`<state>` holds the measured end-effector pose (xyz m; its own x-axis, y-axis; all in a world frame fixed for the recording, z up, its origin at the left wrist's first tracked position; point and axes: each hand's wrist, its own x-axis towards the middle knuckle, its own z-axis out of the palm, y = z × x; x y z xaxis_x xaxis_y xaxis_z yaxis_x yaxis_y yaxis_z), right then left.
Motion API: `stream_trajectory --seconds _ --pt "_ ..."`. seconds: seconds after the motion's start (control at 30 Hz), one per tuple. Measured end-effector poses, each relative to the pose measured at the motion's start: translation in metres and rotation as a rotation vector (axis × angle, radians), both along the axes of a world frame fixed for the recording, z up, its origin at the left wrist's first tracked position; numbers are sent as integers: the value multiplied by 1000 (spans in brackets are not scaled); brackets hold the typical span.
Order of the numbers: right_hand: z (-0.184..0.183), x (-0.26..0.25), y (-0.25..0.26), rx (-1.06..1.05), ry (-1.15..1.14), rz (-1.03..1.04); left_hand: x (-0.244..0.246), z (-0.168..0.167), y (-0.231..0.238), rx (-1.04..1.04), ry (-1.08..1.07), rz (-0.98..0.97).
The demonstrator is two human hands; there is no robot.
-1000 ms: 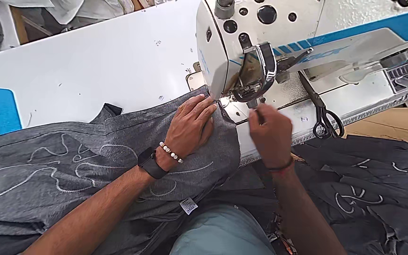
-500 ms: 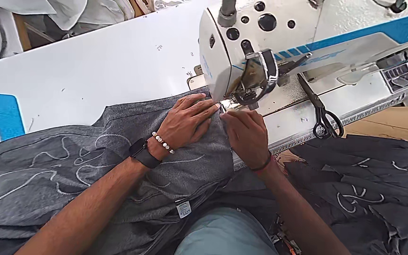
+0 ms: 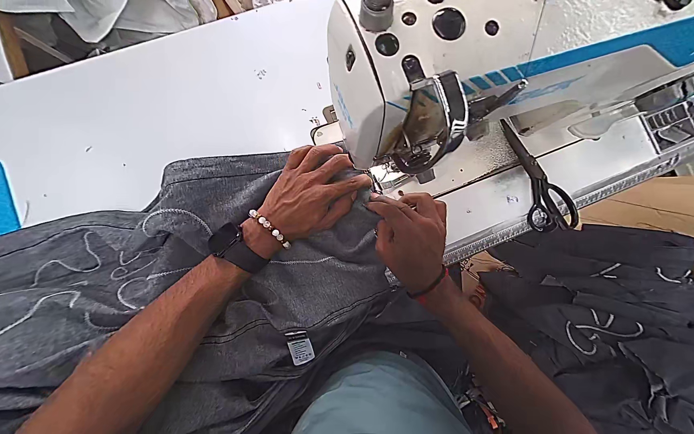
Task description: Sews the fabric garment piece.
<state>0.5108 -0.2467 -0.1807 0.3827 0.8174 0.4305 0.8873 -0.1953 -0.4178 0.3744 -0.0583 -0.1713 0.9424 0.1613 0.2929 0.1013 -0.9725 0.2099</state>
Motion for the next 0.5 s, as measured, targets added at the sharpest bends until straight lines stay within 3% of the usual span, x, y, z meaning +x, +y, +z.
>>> stream_trajectory --seconds 0.17,0.23,0.4,0.5 --pt "2 1 -4 4 64 -199 -2 2 -43 -19 75 175" --pt "7 6 2 -128 103 -251 -2 0 -55 4 115 248" --pt "43 -2 35 -314 147 -150 -7 -2 -52 -33 55 215" --pt "40 -5 20 -209 405 -150 -8 -3 -49 -43 40 191"
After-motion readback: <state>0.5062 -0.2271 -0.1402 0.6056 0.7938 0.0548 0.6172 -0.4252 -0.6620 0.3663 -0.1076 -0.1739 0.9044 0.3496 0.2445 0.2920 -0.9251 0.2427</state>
